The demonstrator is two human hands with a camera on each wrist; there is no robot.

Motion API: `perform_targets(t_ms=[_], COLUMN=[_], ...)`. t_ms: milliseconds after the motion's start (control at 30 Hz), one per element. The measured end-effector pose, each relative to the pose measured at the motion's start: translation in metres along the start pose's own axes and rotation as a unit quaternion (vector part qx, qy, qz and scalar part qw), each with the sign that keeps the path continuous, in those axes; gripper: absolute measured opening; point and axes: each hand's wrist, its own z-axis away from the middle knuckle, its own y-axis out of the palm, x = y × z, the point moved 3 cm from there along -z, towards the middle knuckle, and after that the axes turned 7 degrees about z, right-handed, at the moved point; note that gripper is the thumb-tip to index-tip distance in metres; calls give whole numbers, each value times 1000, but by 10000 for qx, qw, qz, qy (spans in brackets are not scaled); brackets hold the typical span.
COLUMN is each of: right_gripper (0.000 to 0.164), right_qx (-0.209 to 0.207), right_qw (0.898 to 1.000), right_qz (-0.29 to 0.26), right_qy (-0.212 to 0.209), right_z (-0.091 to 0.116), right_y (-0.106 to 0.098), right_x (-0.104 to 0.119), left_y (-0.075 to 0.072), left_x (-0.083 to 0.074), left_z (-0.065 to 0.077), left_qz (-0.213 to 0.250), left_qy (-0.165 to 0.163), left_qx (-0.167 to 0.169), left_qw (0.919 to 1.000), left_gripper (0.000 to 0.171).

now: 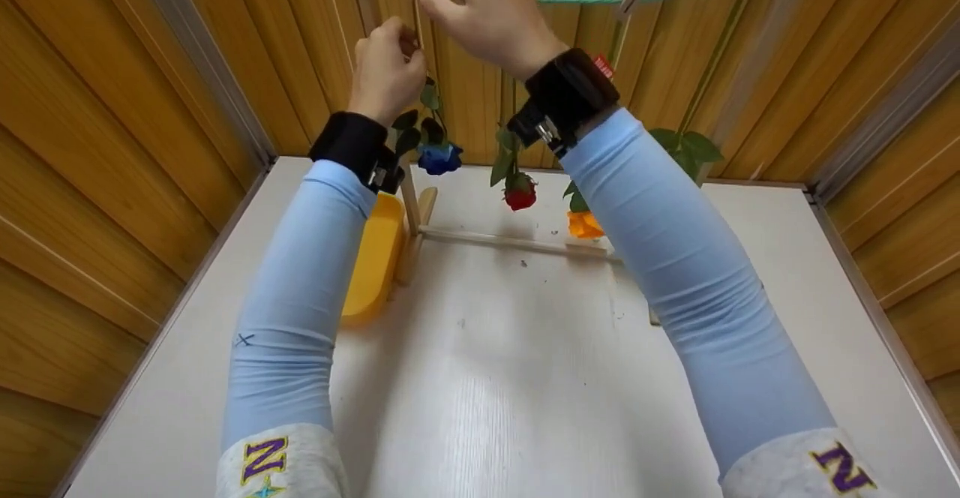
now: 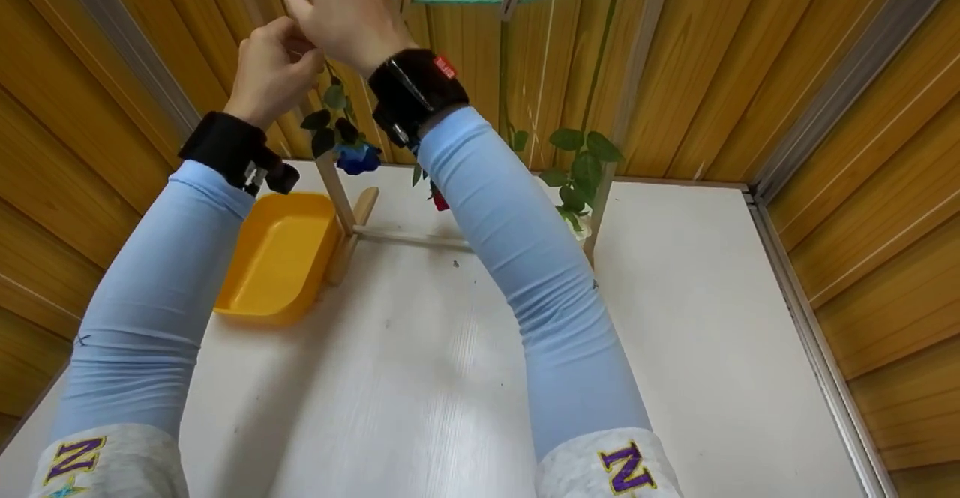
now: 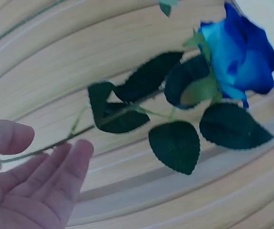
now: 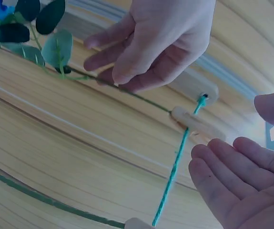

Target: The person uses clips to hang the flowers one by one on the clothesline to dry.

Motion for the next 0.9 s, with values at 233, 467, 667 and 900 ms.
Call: perform_targets(t_ms=[233,467,667,900], right_gripper=[39,45,46,50], right_qx=[-121,-261,-591,-676], right_qw=[9982,9984,9981,9971], right_qz=[-450,-444,-108,142], right_qy=[-388,-238,-113,303], right_z=[49,108,160,205], right_y=[2,7,7,13], right_x=[-13,-55,-89,-115], left_y=[-4,-6,-1,7], left_x=[4,11,24,42], left_z=[18,41,66,96], left_qz=[138,-128,-607,-1015], left_qy=[361,773,1136,1420], left_qx=[121,36,-84,-232], left_qw=[9992,9969,9916,9844], left_gripper=[35,46,52,58])
